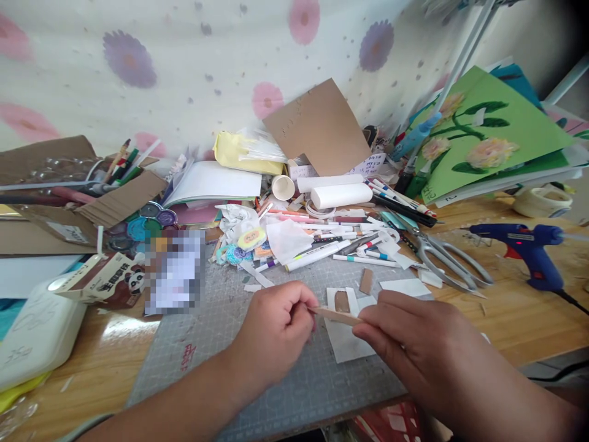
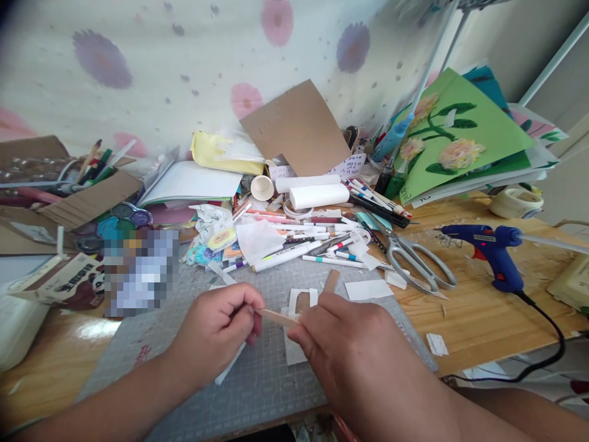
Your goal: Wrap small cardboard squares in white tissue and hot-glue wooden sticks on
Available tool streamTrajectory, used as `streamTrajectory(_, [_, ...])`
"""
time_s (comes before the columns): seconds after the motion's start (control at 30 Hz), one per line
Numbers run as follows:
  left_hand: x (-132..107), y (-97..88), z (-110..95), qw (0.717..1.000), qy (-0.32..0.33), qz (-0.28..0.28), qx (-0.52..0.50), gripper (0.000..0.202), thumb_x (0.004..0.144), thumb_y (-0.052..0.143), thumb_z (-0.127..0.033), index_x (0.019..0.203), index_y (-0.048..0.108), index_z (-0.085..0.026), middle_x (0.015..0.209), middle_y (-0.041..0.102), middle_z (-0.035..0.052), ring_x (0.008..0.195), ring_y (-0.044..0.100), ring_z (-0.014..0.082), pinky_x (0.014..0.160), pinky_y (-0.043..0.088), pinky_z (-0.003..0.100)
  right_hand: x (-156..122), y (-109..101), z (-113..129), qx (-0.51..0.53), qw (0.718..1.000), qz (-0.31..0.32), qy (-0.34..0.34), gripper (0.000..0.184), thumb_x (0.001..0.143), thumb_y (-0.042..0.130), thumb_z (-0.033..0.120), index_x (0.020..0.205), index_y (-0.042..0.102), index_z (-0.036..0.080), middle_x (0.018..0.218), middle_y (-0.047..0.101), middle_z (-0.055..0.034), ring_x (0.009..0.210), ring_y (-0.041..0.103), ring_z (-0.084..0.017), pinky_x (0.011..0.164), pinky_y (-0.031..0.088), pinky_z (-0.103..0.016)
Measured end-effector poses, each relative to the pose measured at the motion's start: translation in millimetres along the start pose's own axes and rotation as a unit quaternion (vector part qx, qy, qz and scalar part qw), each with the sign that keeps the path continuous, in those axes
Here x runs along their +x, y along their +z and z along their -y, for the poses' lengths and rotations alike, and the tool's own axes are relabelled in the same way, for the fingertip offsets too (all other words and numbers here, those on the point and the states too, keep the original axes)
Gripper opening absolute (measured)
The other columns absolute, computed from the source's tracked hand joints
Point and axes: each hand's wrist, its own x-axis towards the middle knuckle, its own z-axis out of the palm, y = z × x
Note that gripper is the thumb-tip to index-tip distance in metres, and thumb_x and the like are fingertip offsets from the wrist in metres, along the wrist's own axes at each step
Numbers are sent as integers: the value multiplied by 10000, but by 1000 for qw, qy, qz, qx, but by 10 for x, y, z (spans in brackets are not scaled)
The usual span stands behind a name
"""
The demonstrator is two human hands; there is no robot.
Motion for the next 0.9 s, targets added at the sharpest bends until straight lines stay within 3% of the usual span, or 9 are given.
streamTrajectory(0.2, [36, -15, -7, 969, -85, 53, -225, 158, 734, 446, -90, 649, 551, -173, 533, 598, -43, 468, 574, 90, 483, 443, 200, -32, -69, -60, 67, 993, 33, 88, 263, 957, 440, 278, 758, 596, 207, 663, 532, 22, 585, 516, -122, 533, 328, -253])
streamTrajectory(0.33, [58, -21, 4, 939, -84, 95, -320, 67, 757, 551, -148, 755, 617, -137, 653, 668, -3, 548, 620, 98, 554, 495, 218, -42, -119, -118, 89, 990, 25, 103, 266, 952, 456, 269, 751, 611, 191, 649, 541, 20, 578, 514, -111, 533, 343, -240])
streamTrajectory(0.47, [55, -10, 11, 945, -82, 90, -303, 59, 750, 604, -182, 719, 615, -132, 619, 668, -2, 511, 612, 90, 521, 481, 201, -58, -102, -139, 78, 993, 27, 84, 262, 956, 454, 259, 761, 613, 186, 664, 537, 14, 586, 507, -111, 536, 341, -238])
streamTrajectory(0.67, [47, 1, -7, 959, -113, 49, -254, 75, 691, 560, -110, 633, 591, -147, 518, 632, -29, 434, 580, 83, 453, 444, 187, -94, -59, -85, -81, 992, -63, -75, 192, 944, 474, 207, 858, 644, 186, 655, 511, 11, 555, 425, -140, 523, 235, -292])
streamTrajectory(0.9, [40, 12, -24, 944, -135, 46, -299, 54, 661, 562, -111, 628, 591, -142, 496, 630, -19, 402, 573, 88, 424, 437, 185, -78, -70, -75, -98, 990, -66, -81, 182, 938, 490, 197, 839, 642, 190, 672, 518, 5, 569, 417, -136, 536, 231, -298])
